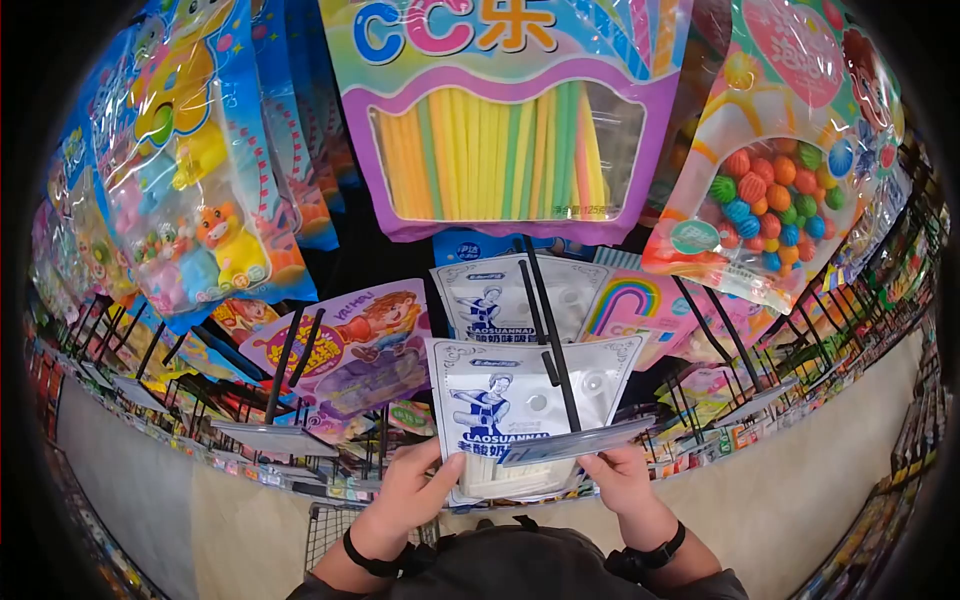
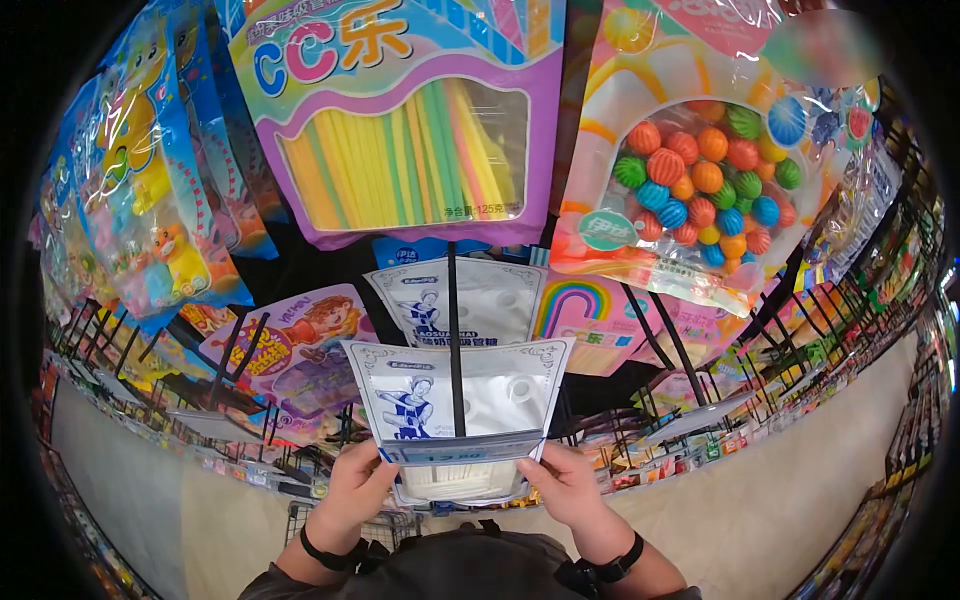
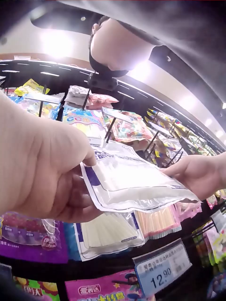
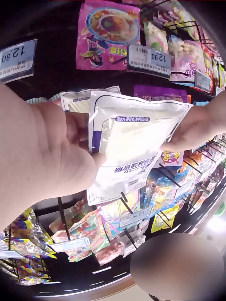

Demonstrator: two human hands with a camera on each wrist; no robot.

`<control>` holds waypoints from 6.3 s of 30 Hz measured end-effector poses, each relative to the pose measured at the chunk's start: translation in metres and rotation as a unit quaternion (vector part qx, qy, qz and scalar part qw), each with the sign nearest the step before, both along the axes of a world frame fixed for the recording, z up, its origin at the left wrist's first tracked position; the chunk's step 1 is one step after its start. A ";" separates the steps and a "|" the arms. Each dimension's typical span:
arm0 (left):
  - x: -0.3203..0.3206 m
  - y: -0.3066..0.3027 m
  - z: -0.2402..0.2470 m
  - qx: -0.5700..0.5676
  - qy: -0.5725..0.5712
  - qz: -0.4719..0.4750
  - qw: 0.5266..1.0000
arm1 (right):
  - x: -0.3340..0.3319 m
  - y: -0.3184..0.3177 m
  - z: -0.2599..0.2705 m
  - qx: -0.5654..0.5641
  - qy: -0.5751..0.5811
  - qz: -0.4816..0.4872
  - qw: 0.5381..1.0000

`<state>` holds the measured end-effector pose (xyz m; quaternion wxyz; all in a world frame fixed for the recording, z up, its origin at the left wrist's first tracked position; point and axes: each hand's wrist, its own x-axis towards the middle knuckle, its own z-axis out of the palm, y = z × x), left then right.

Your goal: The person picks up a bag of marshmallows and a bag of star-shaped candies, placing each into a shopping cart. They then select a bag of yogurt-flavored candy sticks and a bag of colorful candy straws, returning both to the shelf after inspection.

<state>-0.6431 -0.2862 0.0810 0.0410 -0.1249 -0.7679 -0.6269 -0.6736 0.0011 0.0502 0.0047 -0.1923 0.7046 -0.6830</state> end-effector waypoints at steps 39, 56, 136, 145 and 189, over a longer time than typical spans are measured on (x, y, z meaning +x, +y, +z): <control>-0.013 0.025 -0.053 0.032 -0.024 0.152 0.988 | -0.025 0.047 -0.009 -0.043 -0.113 0.055 0.991; 0.142 0.153 -0.057 0.099 0.005 0.378 0.921 | 0.036 0.199 -0.022 -0.031 -0.183 0.142 0.972; 0.601 -0.016 -0.473 0.478 -0.426 0.589 0.494 | 0.339 -0.355 -0.406 0.433 -0.463 0.468 0.616; 0.538 -0.008 -0.578 0.569 -0.427 0.613 0.345 | 0.344 -0.339 -0.556 0.539 -0.307 0.473 0.626; 0.674 0.008 -0.145 0.349 -0.068 0.659 0.663 | 0.459 -0.313 -0.161 0.129 -0.453 0.655 0.591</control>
